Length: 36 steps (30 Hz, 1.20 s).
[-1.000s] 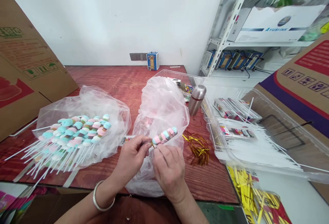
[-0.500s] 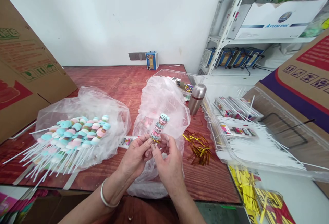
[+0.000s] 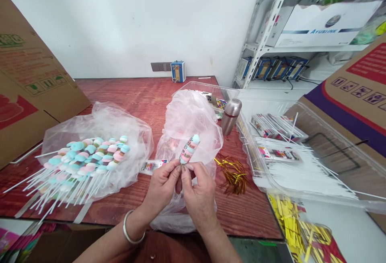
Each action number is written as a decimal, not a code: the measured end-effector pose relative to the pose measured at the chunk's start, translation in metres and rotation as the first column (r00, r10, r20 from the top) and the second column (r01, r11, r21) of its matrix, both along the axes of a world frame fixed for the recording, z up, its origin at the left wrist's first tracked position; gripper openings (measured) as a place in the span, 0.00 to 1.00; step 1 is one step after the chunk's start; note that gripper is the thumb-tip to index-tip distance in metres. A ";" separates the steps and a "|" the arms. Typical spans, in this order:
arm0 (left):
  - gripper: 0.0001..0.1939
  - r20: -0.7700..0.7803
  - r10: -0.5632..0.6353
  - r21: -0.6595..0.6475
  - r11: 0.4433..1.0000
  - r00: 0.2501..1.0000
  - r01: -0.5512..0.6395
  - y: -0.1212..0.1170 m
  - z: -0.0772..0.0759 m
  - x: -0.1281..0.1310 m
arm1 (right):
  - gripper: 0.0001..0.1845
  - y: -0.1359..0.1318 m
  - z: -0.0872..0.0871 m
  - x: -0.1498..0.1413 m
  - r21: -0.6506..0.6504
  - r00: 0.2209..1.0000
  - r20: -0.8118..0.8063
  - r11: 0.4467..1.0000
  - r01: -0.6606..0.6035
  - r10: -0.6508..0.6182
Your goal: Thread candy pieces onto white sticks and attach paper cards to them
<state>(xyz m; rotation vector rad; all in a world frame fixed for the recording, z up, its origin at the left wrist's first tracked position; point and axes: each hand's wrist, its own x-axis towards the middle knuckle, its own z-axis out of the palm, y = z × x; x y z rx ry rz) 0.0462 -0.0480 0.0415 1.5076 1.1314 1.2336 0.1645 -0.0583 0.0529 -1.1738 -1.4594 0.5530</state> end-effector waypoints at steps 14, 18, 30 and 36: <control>0.11 -0.123 -0.254 0.170 0.947 0.959 0.273 0.018 0.042 -0.056 | 0.09 -0.001 0.003 0.026 -0.177 0.965 -0.021 0.949 -0.261 0.262; 0.13 -0.133 -0.277 0.075 0.955 0.952 0.288 -0.013 0.067 -0.056 | 0.06 -0.005 0.015 0.038 0.377 0.844 0.523 0.921 -0.102 -0.121; 0.17 0.242 -0.528 0.030 0.843 0.814 0.537 -0.006 0.064 -0.051 | 0.08 -0.023 0.007 0.018 0.062 0.932 0.198 0.945 -0.321 0.303; 0.19 0.614 -0.117 -0.103 0.969 0.781 0.226 -0.022 0.034 -0.054 | 0.05 -0.014 0.000 0.014 -0.011 0.945 0.067 0.948 -0.319 0.319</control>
